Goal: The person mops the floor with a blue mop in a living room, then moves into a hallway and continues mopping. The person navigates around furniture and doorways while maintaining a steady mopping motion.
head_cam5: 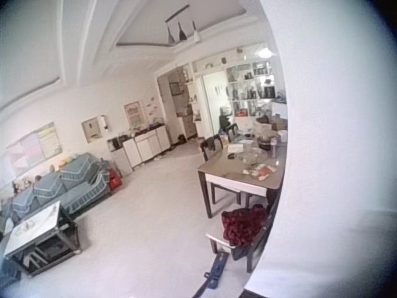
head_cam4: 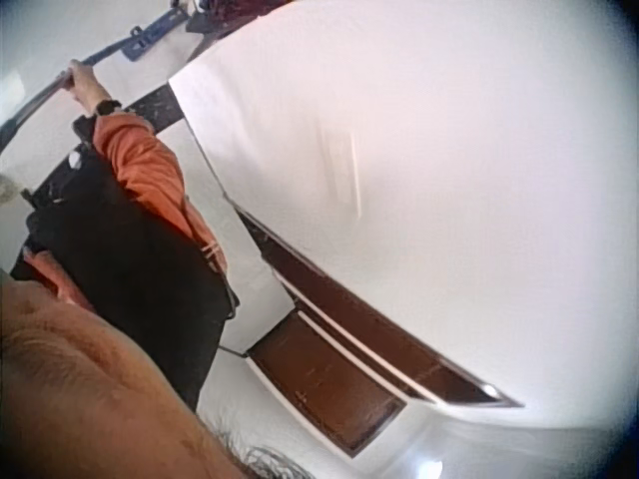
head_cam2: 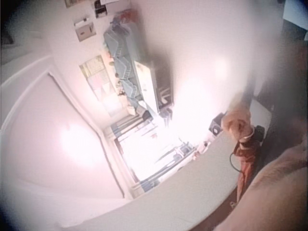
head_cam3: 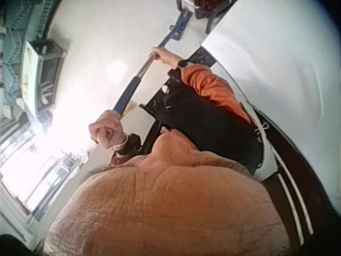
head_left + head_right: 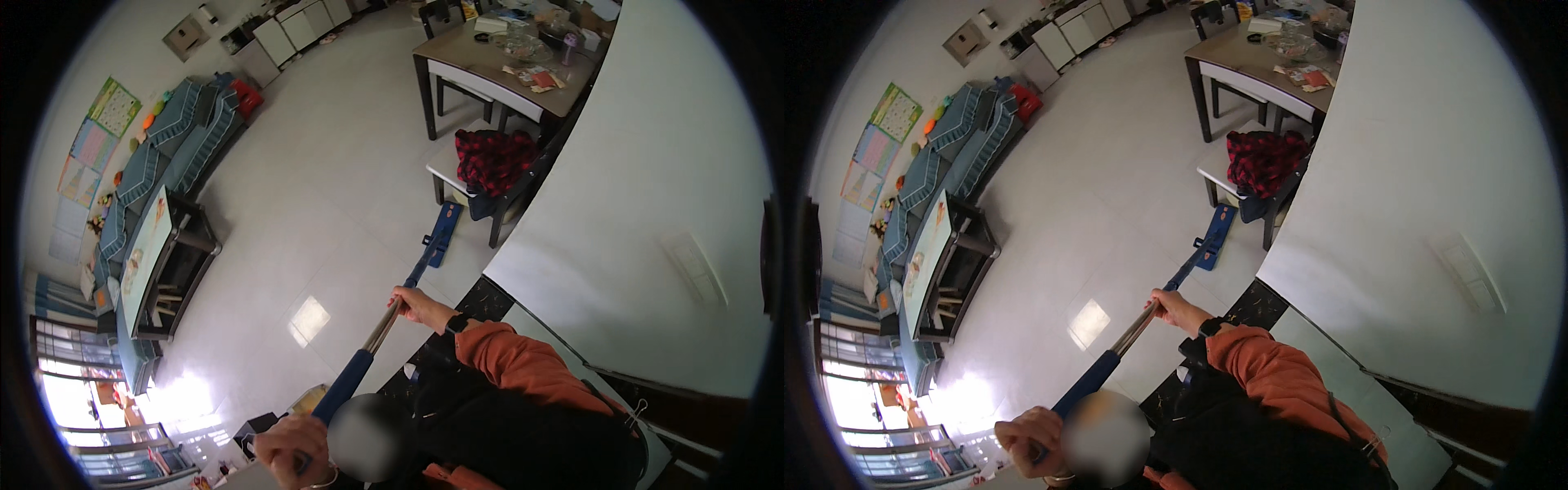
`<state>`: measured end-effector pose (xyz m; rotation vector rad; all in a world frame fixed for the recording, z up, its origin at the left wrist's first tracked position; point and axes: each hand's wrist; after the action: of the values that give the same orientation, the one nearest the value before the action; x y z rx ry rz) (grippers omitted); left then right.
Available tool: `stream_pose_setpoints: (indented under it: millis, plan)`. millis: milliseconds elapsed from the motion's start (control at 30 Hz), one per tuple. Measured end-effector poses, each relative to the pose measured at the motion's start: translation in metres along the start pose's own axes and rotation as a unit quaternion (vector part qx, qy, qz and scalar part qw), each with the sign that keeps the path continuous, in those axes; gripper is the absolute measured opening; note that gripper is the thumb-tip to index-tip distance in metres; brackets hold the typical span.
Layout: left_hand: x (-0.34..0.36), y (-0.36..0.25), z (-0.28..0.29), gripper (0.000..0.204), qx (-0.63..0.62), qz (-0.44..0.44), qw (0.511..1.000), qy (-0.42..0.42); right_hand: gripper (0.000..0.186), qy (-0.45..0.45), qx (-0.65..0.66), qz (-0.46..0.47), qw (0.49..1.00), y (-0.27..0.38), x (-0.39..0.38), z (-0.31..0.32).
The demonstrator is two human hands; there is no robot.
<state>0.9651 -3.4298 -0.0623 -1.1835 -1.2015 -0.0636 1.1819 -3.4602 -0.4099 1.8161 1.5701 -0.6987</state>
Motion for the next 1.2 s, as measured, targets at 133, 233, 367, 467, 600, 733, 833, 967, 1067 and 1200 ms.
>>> stream_pose_setpoints:
  millis: [133,233,367,467,600,733,833,967,1067,1200]
  plan:
    - [0.018,0.021,0.019,0.009,0.033,-0.029,0.994,0.099,0.008,0.031,0.024,0.012,0.999,0.003,0.015,0.005]
    - [0.043,0.029,0.044,0.004,-0.003,-0.028,0.984,0.176,0.008,0.04,0.064,0.056,0.996,-0.012,0.019,0.003]
    - [0.054,0.05,0.071,0.01,-0.143,0.037,0.978,0.145,0.009,0.007,0.106,0.076,0.991,-0.013,0.023,0.011]
    - [0.034,0.067,0.083,0.013,-0.189,0.09,0.964,0.165,0.01,-0.049,0.095,0.103,0.989,-0.001,0.034,0.027]
    - [0.024,0.081,0.105,0.011,-0.206,0.125,0.953,0.183,0.01,-0.064,0.107,0.122,0.985,-0.009,0.057,0.036]
    - [0.052,0.067,0.14,0.011,-0.136,0.121,0.978,0.1,0.008,-0.001,0.083,0.088,0.993,-0.046,0.069,0.007]
    - [0.082,0.047,0.167,0.02,-0.139,0.069,0.978,0.141,0.005,0.02,0.11,0.057,0.992,-0.088,0.061,-0.025]
    - [0.102,0.014,0.194,0.01,-0.137,0.07,0.971,0.181,0.005,0.015,0.13,0.001,0.991,-0.13,0.04,-0.059]
    - [0.109,-0.003,0.205,0.021,-0.191,0.062,0.956,0.213,0.006,0.014,0.11,-0.056,0.992,-0.145,0.034,-0.081]
    - [0.113,-0.003,0.203,0.015,-0.205,0.002,0.949,0.241,0.007,0.012,0.089,-0.108,0.99,-0.133,0.056,-0.113]
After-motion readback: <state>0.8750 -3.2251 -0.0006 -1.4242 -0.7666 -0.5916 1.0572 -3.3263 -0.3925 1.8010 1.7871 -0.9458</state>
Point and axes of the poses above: each hand's wrist, its own x-axis towards the middle knuckle, its own z-axis out of the back of the hand, y = z × x, and after that the axes turned 11 degrees about -z, right-handed
